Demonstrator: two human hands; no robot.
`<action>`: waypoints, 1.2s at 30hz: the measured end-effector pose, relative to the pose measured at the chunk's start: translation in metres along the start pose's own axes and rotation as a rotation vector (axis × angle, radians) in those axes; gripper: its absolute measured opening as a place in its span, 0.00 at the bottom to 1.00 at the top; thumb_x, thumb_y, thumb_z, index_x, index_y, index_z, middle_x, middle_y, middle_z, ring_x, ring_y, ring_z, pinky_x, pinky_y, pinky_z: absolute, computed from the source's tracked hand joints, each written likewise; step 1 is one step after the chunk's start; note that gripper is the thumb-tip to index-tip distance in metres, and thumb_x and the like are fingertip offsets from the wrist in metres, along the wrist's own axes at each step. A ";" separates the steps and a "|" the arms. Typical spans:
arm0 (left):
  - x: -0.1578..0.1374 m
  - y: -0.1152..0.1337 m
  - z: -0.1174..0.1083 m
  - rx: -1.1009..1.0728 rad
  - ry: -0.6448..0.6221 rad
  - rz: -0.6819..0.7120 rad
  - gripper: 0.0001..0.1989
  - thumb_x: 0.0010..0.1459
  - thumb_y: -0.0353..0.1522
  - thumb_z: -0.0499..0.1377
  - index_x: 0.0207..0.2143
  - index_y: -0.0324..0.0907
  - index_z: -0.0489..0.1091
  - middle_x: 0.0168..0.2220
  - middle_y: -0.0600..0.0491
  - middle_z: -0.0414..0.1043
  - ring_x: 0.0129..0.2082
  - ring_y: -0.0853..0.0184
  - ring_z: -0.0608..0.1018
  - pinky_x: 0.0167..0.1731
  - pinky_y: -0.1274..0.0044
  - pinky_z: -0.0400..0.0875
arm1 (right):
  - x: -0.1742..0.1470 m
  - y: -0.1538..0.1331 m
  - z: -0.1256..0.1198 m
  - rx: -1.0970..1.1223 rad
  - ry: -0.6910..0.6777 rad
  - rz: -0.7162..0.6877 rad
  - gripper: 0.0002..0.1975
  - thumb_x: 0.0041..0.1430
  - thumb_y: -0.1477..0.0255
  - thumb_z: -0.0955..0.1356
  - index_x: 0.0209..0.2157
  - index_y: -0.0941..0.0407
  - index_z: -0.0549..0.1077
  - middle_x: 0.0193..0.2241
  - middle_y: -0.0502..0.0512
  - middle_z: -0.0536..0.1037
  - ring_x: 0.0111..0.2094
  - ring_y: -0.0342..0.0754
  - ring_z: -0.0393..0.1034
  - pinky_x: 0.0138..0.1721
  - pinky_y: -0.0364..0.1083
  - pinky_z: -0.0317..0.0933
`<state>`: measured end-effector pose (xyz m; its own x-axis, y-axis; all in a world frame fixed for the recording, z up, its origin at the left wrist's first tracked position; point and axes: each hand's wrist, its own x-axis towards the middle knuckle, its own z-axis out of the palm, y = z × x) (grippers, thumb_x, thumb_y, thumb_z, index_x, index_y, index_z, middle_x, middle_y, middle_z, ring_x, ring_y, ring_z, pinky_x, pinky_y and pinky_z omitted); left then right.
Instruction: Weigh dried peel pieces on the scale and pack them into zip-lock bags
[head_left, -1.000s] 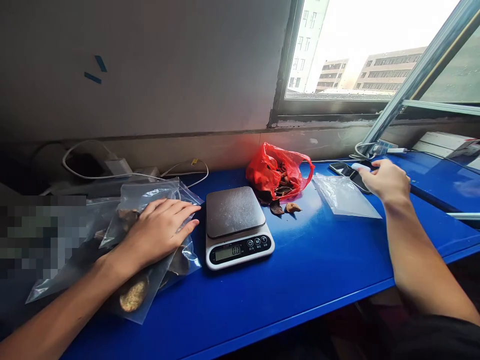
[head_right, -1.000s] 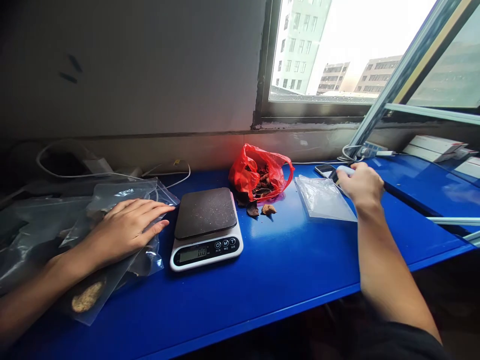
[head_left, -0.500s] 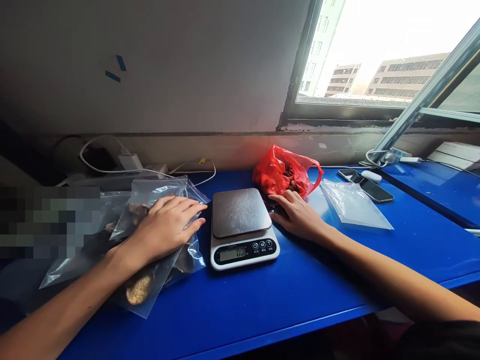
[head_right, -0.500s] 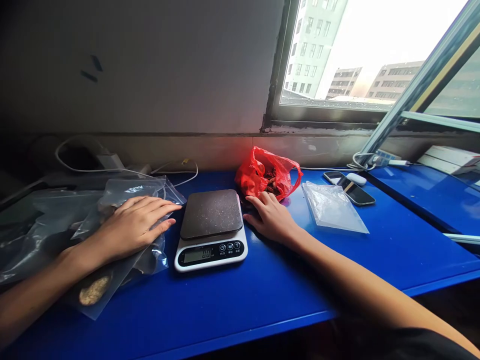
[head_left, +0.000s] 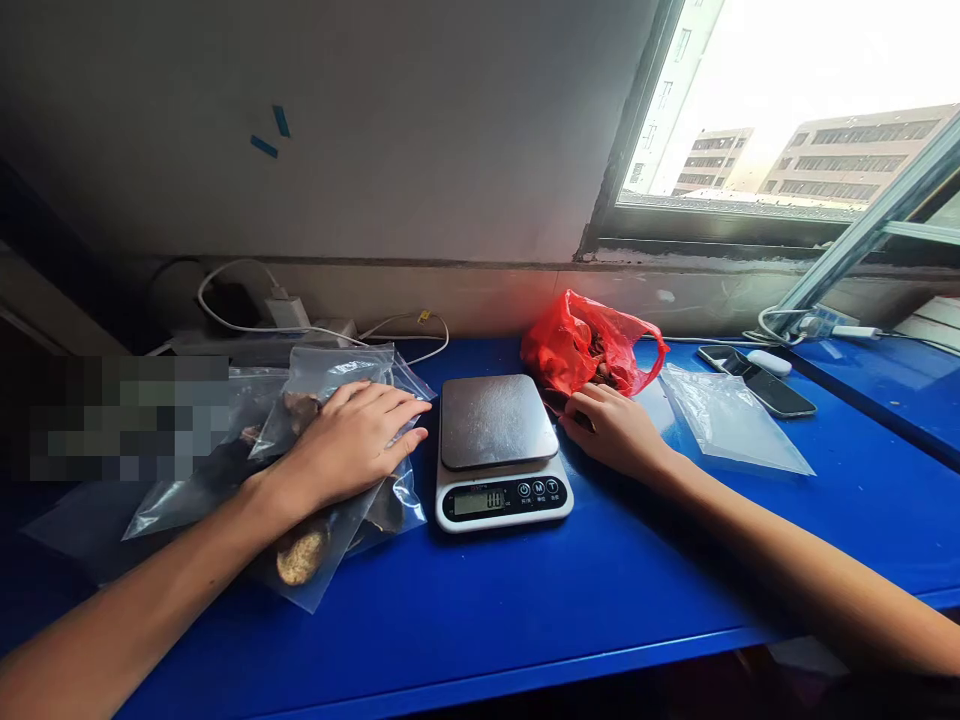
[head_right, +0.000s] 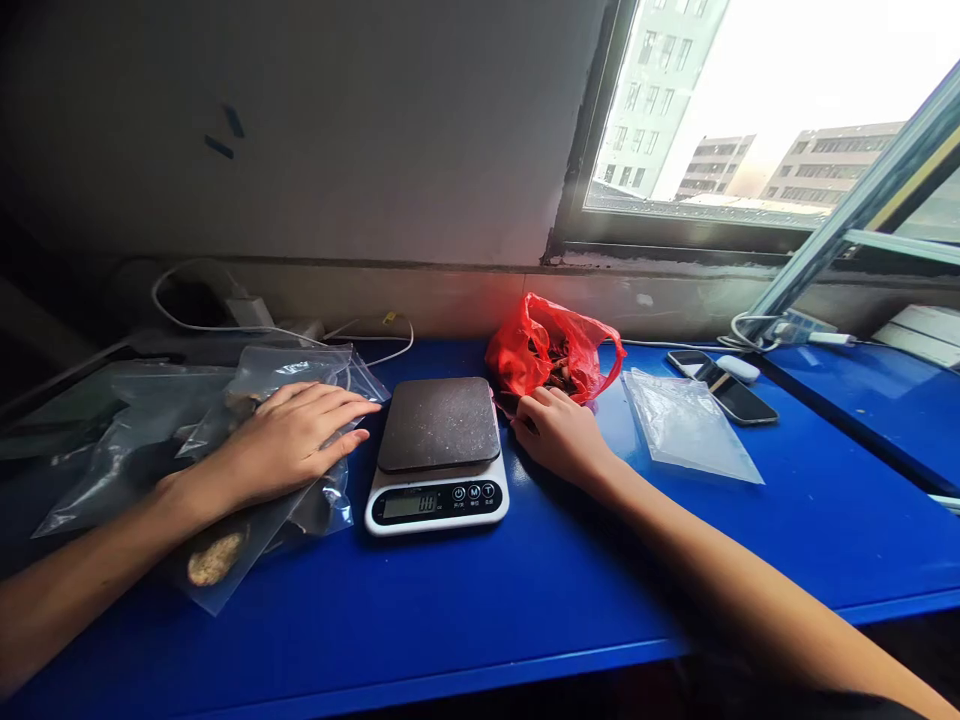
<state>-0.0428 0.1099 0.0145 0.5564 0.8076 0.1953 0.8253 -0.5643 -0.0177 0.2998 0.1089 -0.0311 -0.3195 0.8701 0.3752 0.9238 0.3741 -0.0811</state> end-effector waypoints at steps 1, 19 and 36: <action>0.000 0.000 0.000 0.004 -0.001 0.000 0.24 0.66 0.43 0.46 0.54 0.43 0.73 0.54 0.48 0.76 0.55 0.54 0.73 0.59 0.57 0.57 | 0.001 -0.002 0.000 -0.006 -0.001 0.022 0.09 0.64 0.67 0.64 0.36 0.54 0.75 0.36 0.56 0.78 0.39 0.51 0.71 0.35 0.47 0.61; 0.001 0.002 -0.001 0.037 -0.020 -0.002 0.24 0.66 0.43 0.46 0.54 0.43 0.73 0.55 0.48 0.75 0.56 0.53 0.73 0.59 0.57 0.58 | 0.003 0.006 -0.006 -0.055 0.259 0.045 0.15 0.65 0.65 0.63 0.31 0.52 0.80 0.31 0.56 0.75 0.31 0.47 0.63 0.26 0.44 0.46; -0.004 0.006 0.000 0.002 0.013 0.008 0.18 0.67 0.39 0.51 0.53 0.44 0.73 0.53 0.50 0.76 0.55 0.55 0.74 0.59 0.58 0.57 | 0.043 -0.068 -0.032 0.293 0.143 -0.206 0.09 0.61 0.73 0.64 0.30 0.55 0.75 0.28 0.53 0.73 0.31 0.45 0.66 0.31 0.44 0.59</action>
<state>-0.0401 0.1034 0.0133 0.5616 0.8007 0.2083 0.8211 -0.5704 -0.0214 0.2295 0.1105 0.0199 -0.4404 0.7216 0.5341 0.7374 0.6301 -0.2434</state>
